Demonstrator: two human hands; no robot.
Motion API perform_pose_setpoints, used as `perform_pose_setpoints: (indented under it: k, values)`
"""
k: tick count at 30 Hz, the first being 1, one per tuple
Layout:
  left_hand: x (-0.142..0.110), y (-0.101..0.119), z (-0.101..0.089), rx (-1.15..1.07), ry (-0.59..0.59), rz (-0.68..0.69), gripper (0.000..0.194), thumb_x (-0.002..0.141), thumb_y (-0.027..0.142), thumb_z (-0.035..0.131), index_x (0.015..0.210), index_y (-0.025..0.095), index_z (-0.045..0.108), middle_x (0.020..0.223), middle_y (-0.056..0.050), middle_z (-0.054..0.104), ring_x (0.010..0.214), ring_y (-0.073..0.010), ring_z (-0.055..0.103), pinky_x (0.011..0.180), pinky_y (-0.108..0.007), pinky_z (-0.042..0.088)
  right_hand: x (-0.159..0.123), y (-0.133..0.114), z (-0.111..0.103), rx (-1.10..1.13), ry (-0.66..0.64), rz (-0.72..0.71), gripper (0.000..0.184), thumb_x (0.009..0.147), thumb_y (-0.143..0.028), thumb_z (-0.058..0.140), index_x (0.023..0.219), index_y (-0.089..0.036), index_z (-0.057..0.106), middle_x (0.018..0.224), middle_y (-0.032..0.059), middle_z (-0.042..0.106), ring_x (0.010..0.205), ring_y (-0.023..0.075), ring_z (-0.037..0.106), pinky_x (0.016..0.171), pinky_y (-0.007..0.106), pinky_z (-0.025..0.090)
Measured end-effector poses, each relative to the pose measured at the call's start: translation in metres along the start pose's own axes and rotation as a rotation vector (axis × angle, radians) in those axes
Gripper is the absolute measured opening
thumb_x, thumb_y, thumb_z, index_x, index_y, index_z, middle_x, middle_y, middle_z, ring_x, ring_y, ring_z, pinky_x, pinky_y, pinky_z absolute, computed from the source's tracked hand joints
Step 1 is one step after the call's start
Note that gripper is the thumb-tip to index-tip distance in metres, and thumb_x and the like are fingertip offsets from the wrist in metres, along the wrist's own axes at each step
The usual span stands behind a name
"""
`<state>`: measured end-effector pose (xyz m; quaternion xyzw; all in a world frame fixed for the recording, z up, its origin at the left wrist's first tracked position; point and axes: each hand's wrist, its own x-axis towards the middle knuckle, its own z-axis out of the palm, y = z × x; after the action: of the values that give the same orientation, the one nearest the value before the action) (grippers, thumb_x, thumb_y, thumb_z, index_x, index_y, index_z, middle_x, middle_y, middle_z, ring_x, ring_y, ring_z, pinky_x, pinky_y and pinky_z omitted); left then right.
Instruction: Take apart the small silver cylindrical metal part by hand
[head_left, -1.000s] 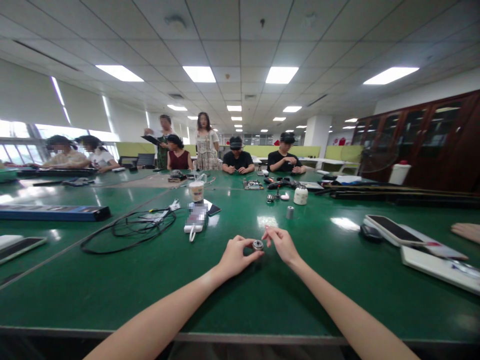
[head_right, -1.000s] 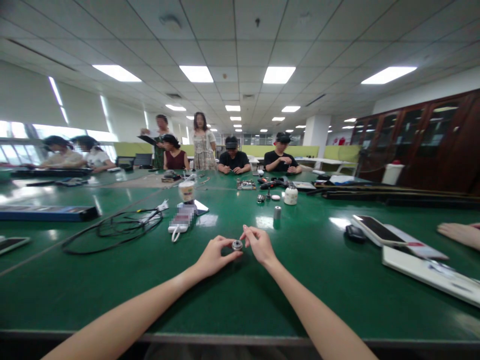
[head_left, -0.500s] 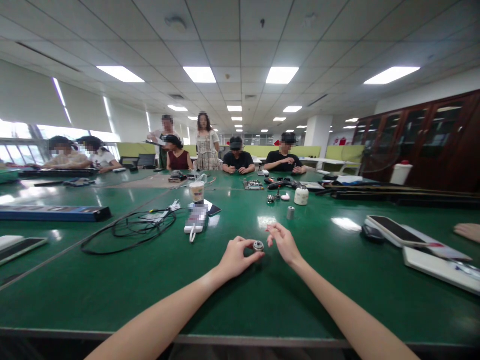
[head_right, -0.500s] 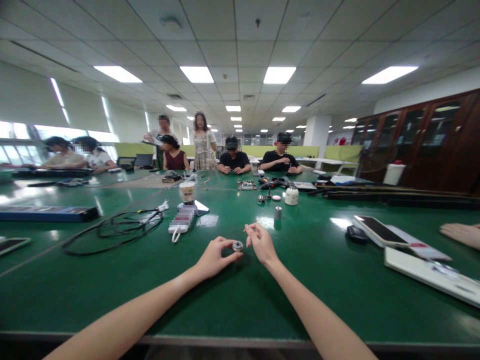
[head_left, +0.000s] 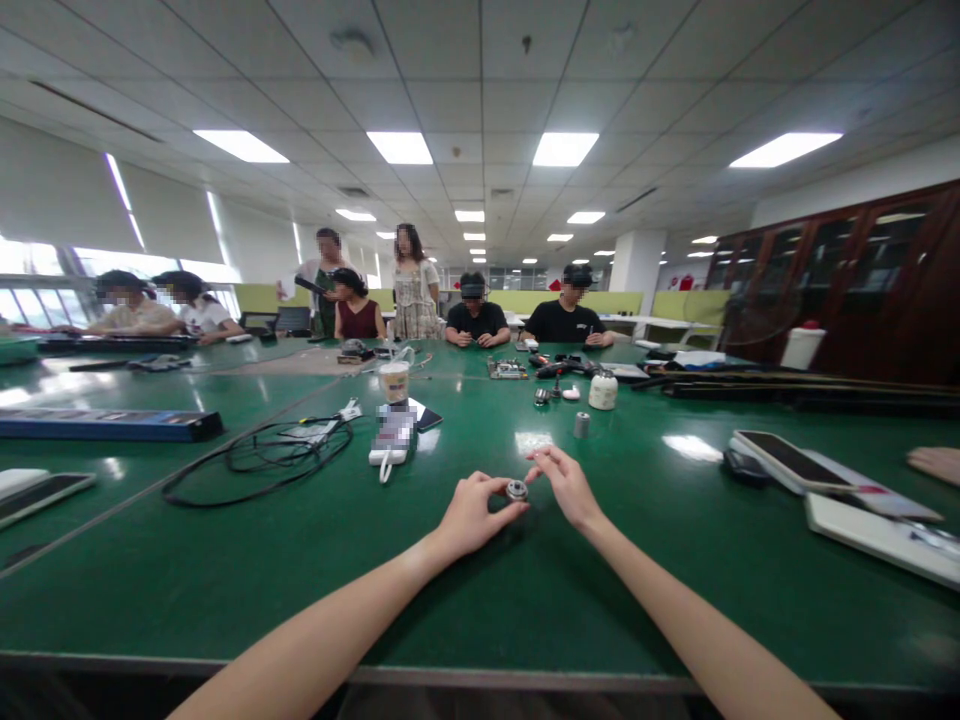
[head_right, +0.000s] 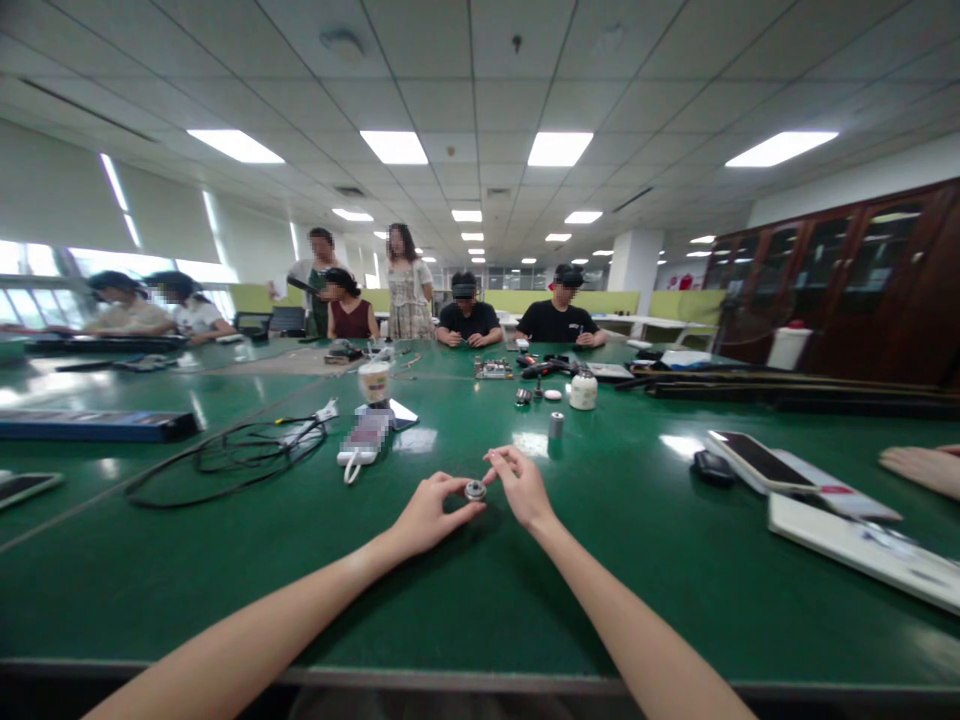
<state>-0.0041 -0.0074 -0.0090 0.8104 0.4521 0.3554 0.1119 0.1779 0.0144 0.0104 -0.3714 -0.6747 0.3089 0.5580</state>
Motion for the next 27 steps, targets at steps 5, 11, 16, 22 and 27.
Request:
perform_pose_setpoints:
  k: [5,11,16,22,27]
  values:
    - [0.0003,0.0002,0.0001,0.013,-0.008,0.002,0.034,0.084,0.048,0.066,0.111,0.027,0.072,0.096,-0.005,0.073,0.093,-0.0241,0.061,0.086,-0.034,0.045,-0.0009,0.0022,0.0013,-0.017,-0.027,-0.012,0.037,0.088,-0.054,0.053,0.079,-0.02,0.066,0.055,-0.0008,0.064,0.068,0.0211,0.065,0.079,0.033,0.047]
    - [0.0001,0.0037,-0.0028,0.034,-0.023,0.009,0.029,0.087,0.044,0.063,0.108,0.028,0.073,0.095,-0.003,0.074,0.093,-0.0235,0.06,0.086,-0.033,0.044,0.0001,0.0018,-0.0013,-0.034,0.004,-0.028,0.042,0.088,-0.057,0.051,0.072,-0.02,0.063,0.054,-0.0006,0.062,0.062,0.0199,0.062,0.076,0.033,0.048]
    - [0.0006,0.0056,-0.0047,0.048,-0.033,0.0,0.027,0.087,0.043,0.063,0.107,0.028,0.073,0.094,-0.003,0.074,0.093,-0.024,0.06,0.085,-0.033,0.044,-0.0022,-0.0013,0.0024,-0.037,-0.039,-0.037,0.037,0.088,-0.052,0.053,0.079,-0.02,0.068,0.073,0.0039,0.072,0.079,0.023,0.067,0.083,0.035,0.047]
    - [0.0002,0.0086,-0.0061,0.056,-0.036,-0.01,0.025,0.088,0.041,0.061,0.106,0.029,0.073,0.096,-0.001,0.074,0.094,-0.0233,0.06,0.086,-0.033,0.044,-0.0003,0.0008,-0.0016,-0.055,0.017,-0.035,0.041,0.09,-0.052,0.049,0.068,-0.02,0.064,0.049,-0.002,0.055,0.055,0.0183,0.056,0.069,0.032,0.046]
    - [0.0004,0.0088,-0.0051,0.057,-0.033,-0.007,0.026,0.088,0.04,0.061,0.109,0.03,0.072,0.098,-0.001,0.074,0.095,-0.0233,0.061,0.086,-0.033,0.044,-0.0011,-0.0013,0.0001,-0.056,-0.006,-0.046,0.038,0.089,-0.05,0.051,0.072,-0.02,0.068,0.067,0.0032,0.069,0.077,0.0223,0.064,0.084,0.035,0.044]
